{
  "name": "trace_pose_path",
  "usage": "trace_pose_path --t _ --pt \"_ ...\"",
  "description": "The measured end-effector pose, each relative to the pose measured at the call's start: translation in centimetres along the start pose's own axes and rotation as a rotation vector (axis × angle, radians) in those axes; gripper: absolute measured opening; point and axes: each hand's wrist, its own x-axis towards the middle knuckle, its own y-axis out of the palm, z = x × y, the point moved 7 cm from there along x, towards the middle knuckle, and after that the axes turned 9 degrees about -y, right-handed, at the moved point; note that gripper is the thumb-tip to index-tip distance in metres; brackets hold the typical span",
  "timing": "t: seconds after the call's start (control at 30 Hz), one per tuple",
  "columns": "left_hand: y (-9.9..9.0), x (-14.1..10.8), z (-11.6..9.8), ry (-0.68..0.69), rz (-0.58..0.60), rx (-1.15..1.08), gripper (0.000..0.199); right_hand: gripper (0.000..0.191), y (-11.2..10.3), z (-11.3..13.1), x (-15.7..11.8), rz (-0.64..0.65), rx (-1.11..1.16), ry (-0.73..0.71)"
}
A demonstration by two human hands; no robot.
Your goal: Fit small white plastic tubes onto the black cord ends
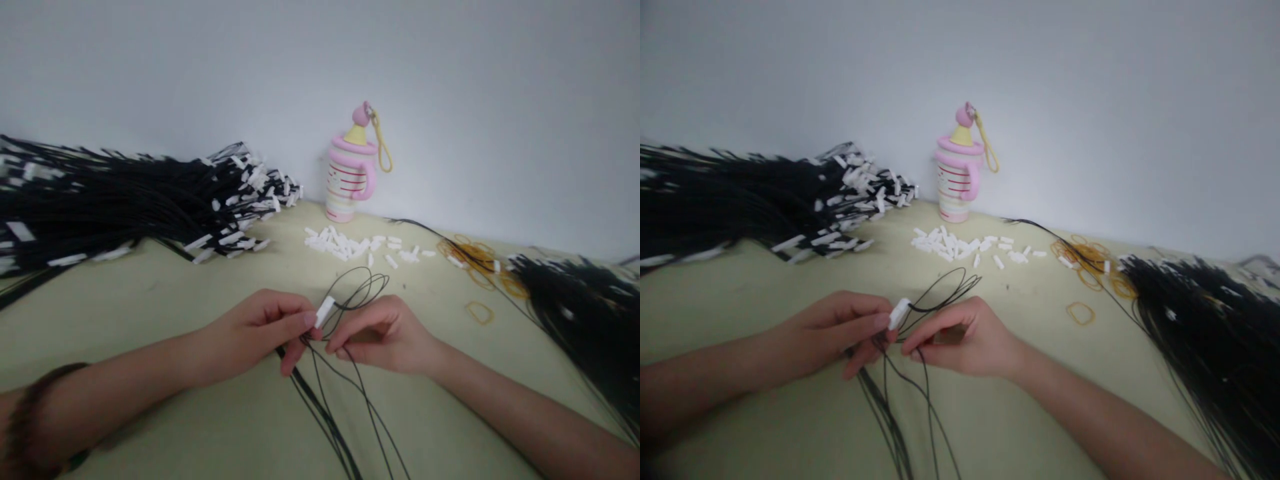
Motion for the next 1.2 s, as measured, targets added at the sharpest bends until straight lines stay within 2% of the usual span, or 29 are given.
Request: trace_pose_path --t 0.13,0.2,0.37,0.47,0.7,1.0,1.13,1.2 --pt "-0.1 0.1 0.1 0.009 0.002 -0.025 0.028 0.014 -0.7 -0.7 0.0 -0.074 0.093 0.048" --pt "-0.1 0.1 0.1 0.014 0.014 -0.036 0.029 0.012 -1.4 -1.2 0.1 -0.170 0.141 0.064" --pt "-0.3 0.2 0.3 0.021 -0.004 -0.062 0.032 0.014 -5.5 -2.4 -0.2 -0.700 0.397 0.047" --pt "-0.5 0.1 0.3 0.015 -0.032 -0.086 0.032 0.020 -7.4 -2.8 -0.2 -0.858 0.450 0.066" --pt "-0.8 0.0 0.7 -0.058 -0.109 -0.173 0.032 0.021 -9.0 -3.2 -0.5 -0.897 0.440 0.108" --pt "-0.9 -0.1 0.9 -0.060 -0.137 -0.211 0.032 0.040 -10.5 -2.7 -0.8 -0.869 0.289 0.141" --pt "-0.9 0.0 0.9 -0.060 -0.140 -0.236 0.032 0.041 -9.9 -2.2 -0.7 -0.846 0.149 0.093" --pt "-0.9 0.0 1.0 -0.061 -0.145 -0.248 0.032 0.038 -9.0 -1.5 -0.8 -0.803 -0.010 0.071"
